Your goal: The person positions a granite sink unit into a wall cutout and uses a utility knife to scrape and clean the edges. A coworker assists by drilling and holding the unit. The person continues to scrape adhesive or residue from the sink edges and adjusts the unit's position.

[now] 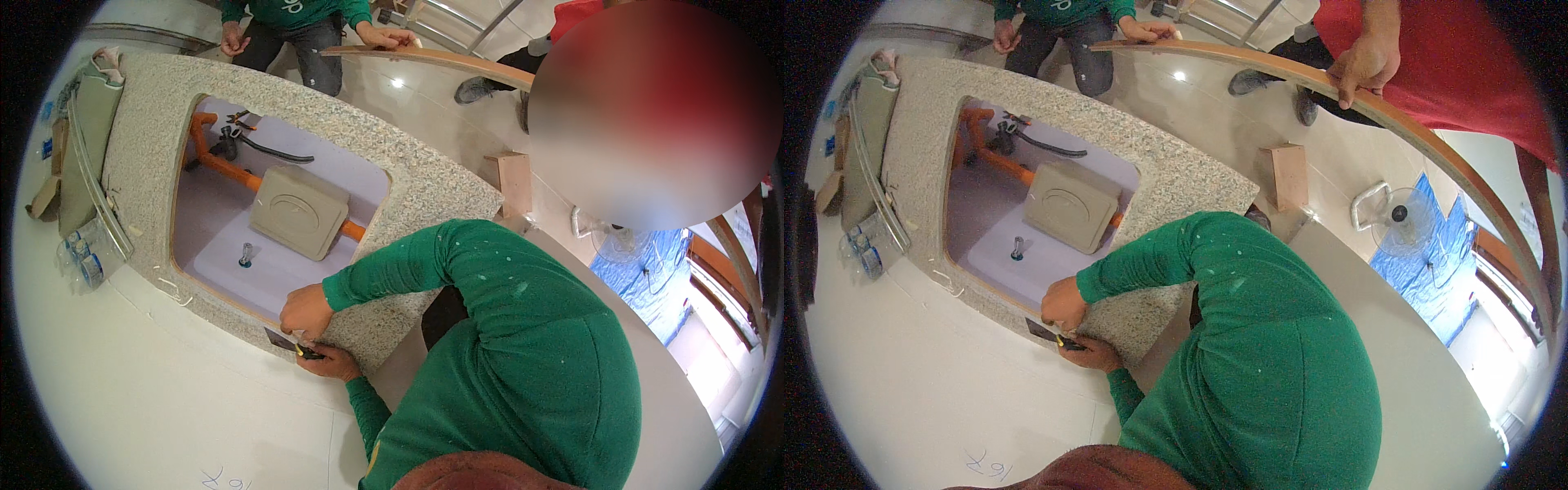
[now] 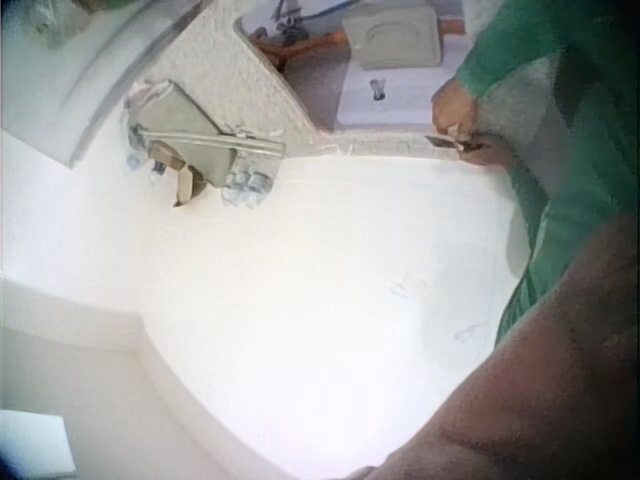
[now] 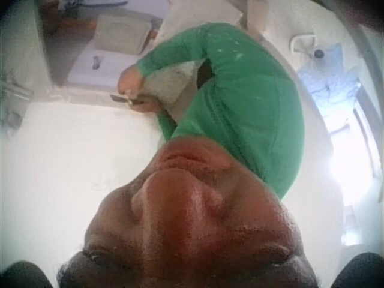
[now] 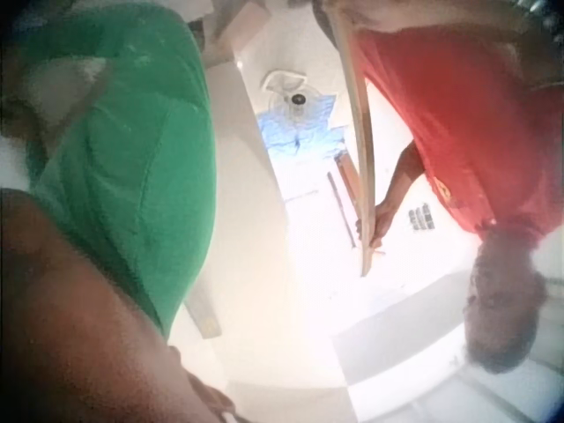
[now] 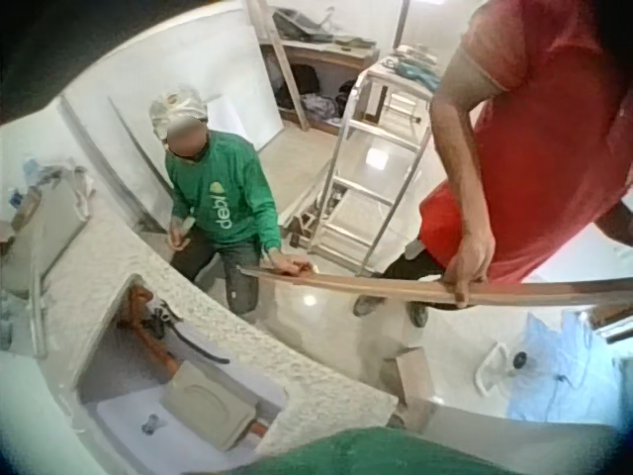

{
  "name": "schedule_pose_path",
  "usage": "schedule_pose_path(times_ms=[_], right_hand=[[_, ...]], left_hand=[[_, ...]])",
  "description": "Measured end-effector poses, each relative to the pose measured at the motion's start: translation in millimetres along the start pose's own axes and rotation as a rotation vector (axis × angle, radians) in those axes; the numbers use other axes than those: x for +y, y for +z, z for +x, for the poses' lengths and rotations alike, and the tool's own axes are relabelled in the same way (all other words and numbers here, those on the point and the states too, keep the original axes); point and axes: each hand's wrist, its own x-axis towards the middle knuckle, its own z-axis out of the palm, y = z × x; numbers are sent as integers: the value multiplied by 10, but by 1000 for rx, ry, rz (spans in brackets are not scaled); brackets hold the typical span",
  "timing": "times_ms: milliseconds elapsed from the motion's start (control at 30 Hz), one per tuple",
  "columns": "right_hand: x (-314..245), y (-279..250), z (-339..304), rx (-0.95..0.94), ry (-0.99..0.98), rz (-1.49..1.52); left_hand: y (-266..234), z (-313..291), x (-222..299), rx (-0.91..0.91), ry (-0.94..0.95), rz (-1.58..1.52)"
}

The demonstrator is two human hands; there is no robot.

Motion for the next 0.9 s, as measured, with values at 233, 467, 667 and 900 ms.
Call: schedule_pose_path(times_ms=[233,467,667,900], right_hand=[[114,108,49,100,-43,30],[76,73,62,70,-39,-18],[68,59,60,57,-44,-46],[-9,-12,29,-1,6,-49]], left_hand=[[6,-2,46,43,65,9],[2,-3,-11,56,59,15],[2,14,16,41,59,-2],[8,8,23,56,97,4]])
